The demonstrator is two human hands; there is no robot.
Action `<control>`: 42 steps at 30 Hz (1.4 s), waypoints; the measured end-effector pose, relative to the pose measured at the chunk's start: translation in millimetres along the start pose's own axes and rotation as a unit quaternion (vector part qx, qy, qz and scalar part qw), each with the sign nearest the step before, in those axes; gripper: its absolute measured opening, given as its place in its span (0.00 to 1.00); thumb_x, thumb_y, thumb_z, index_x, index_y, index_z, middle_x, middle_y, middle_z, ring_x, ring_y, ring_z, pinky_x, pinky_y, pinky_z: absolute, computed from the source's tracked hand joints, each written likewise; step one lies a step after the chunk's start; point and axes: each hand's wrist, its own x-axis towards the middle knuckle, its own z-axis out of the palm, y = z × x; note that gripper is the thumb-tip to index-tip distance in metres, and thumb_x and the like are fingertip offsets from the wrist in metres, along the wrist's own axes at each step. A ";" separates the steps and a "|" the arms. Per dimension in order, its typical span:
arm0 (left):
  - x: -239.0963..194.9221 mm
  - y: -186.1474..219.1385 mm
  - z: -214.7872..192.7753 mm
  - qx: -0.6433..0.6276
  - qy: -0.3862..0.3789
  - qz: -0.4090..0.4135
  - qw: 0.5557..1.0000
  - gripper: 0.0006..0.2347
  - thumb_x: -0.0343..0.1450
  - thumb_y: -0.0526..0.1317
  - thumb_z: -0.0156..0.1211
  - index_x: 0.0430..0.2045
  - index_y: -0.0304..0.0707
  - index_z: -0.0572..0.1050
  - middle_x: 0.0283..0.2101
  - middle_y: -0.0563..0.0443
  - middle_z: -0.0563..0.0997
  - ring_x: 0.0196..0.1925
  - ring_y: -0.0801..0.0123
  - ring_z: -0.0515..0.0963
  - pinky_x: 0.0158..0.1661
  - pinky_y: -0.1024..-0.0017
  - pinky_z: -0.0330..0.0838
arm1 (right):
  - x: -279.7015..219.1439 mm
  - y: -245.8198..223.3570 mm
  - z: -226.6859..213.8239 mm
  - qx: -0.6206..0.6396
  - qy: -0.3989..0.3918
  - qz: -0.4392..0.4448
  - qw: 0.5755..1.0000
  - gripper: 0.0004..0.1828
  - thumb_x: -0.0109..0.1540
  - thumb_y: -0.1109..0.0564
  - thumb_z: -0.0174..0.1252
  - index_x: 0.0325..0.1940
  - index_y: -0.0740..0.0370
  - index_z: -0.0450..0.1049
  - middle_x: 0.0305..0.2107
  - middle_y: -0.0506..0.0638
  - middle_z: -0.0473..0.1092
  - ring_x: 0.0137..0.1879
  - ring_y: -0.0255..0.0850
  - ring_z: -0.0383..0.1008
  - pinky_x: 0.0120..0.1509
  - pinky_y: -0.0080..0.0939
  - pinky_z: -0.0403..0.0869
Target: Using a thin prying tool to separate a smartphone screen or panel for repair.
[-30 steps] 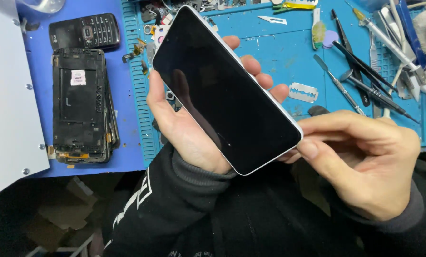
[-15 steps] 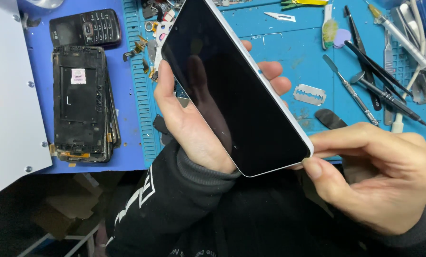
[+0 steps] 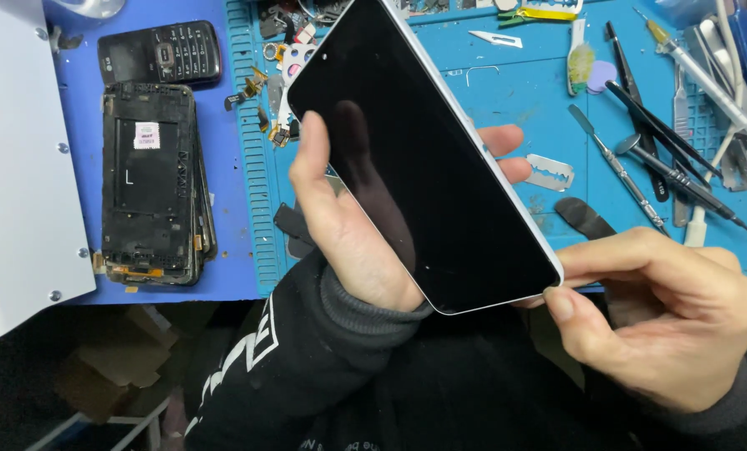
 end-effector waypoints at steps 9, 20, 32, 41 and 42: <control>-2.7 1.3 -3.3 0.051 -0.020 0.005 0.999 0.35 0.81 0.66 0.38 0.54 0.23 0.72 0.52 0.18 0.77 0.52 0.39 0.79 0.56 0.48 0.75 | -2.9 4.3 1.5 -0.023 0.008 -0.022 0.999 0.14 0.52 0.66 0.69 0.41 0.73 0.78 0.30 0.52 0.79 0.32 0.32 0.80 0.36 0.28 0.75; -1.4 -13.3 6.3 0.272 0.068 0.184 0.942 0.12 0.80 0.34 0.62 0.55 0.27 0.72 0.51 0.48 0.78 0.54 0.70 0.78 0.59 0.71 0.73 | 3.5 1.6 -9.6 -0.146 0.020 -0.016 0.989 0.13 0.54 0.64 0.71 0.41 0.70 0.81 0.30 0.54 0.80 0.32 0.38 0.78 0.37 0.33 0.75; -18.9 -22.3 6.5 0.133 0.120 0.036 0.983 0.12 0.78 0.34 0.53 0.56 0.29 0.72 0.55 0.46 0.77 0.60 0.63 0.76 0.63 0.61 0.70 | 9.0 10.0 -14.2 -0.316 0.044 -0.033 0.947 0.20 0.54 0.61 0.73 0.49 0.65 0.80 0.42 0.58 0.75 0.35 0.42 0.75 0.37 0.38 0.73; -39.8 -21.7 0.7 0.076 0.091 -0.069 0.991 0.13 0.81 0.36 0.51 0.55 0.19 0.70 0.58 0.37 0.77 0.62 0.55 0.77 0.65 0.55 0.69 | 7.7 3.4 -10.4 -0.399 0.031 -0.105 0.910 0.18 0.56 0.59 0.73 0.50 0.61 0.82 0.39 0.52 0.74 0.43 0.47 0.76 0.44 0.42 0.73; -41.2 -18.4 5.2 0.094 0.075 -0.090 0.989 0.15 0.80 0.37 0.51 0.56 0.21 0.70 0.59 0.38 0.77 0.62 0.56 0.77 0.64 0.55 0.70 | 8.3 -0.3 -9.7 -0.396 0.025 -0.073 0.915 0.18 0.55 0.59 0.73 0.49 0.61 0.82 0.37 0.53 0.74 0.39 0.46 0.76 0.40 0.42 0.73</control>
